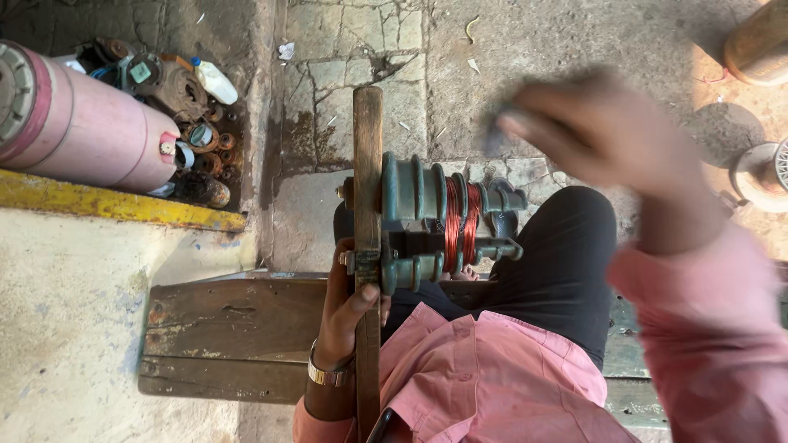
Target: The person winds copper wire around a motor stator mounted on a wooden jig. They use a cloth to press and smooth the wire as they wind it, ensuring it stays in place.
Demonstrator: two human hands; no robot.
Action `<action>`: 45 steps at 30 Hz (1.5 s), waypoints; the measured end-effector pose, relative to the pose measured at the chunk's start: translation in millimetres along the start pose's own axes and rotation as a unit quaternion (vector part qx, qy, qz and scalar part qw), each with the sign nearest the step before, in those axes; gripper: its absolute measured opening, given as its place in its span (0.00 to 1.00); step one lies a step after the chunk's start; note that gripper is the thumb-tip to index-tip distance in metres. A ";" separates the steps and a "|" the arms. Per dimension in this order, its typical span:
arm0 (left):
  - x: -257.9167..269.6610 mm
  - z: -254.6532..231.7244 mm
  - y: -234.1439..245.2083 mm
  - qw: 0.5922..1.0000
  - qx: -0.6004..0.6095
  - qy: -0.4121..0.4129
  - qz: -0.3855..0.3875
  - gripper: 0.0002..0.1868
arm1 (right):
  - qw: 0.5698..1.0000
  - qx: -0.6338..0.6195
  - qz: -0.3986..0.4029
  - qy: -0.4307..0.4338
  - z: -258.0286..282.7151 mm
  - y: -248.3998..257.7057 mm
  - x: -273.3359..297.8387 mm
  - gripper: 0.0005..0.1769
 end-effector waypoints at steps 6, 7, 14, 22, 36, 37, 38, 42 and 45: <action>2.9 0.2 4.4 1.000 0.015 -0.016 -0.002 0.38 | 0.984 -0.073 0.043 0.160 0.6 -172.7 -7.7 0.08; 4.9 -0.4 6.6 1.000 0.016 -0.012 -0.017 0.38 | 0.981 -0.047 0.074 0.171 13.7 -197.8 18.2 0.12; 1.2 -3.9 15.3 0.999 -0.002 -0.009 -0.040 0.32 | 0.945 -0.136 0.232 0.187 43.1 -98.8 109.2 0.06; -6.2 5.2 17.4 0.999 0.023 -0.034 -0.001 0.35 | 0.860 -0.163 0.432 0.217 88.9 -55.8 81.3 0.07; -41.5 -28.1 70.3 0.973 0.225 -0.010 0.041 0.27 | 0.926 0.144 0.337 0.089 27.1 -237.9 56.3 0.08; -41.9 -27.4 68.8 0.974 0.224 -0.009 0.035 0.26 | 0.927 0.142 0.336 0.083 25.3 -246.0 57.0 0.09; -41.1 -25.4 65.7 0.974 0.225 -0.008 0.026 0.25 | 0.927 0.140 0.339 0.077 26.1 -249.1 60.6 0.09; -38.3 -23.2 55.4 0.992 0.110 -0.053 -0.032 0.22 | 0.928 0.097 0.342 0.107 60.9 -215.0 68.8 0.08; -43.3 -24.3 48.4 0.995 0.006 -0.074 -0.065 0.21 | 0.926 -0.087 0.317 0.188 99.9 -144.7 66.5 0.05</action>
Point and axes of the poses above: each hand's wrist, its own x-axis away from the middle knuckle, its own y-axis out of the back of the hand, z = x × y, the point moved 2 cm from there along -x, towards the middle knuckle, and after that the axes turned 6 degrees about -y, right-handed, at the moved point
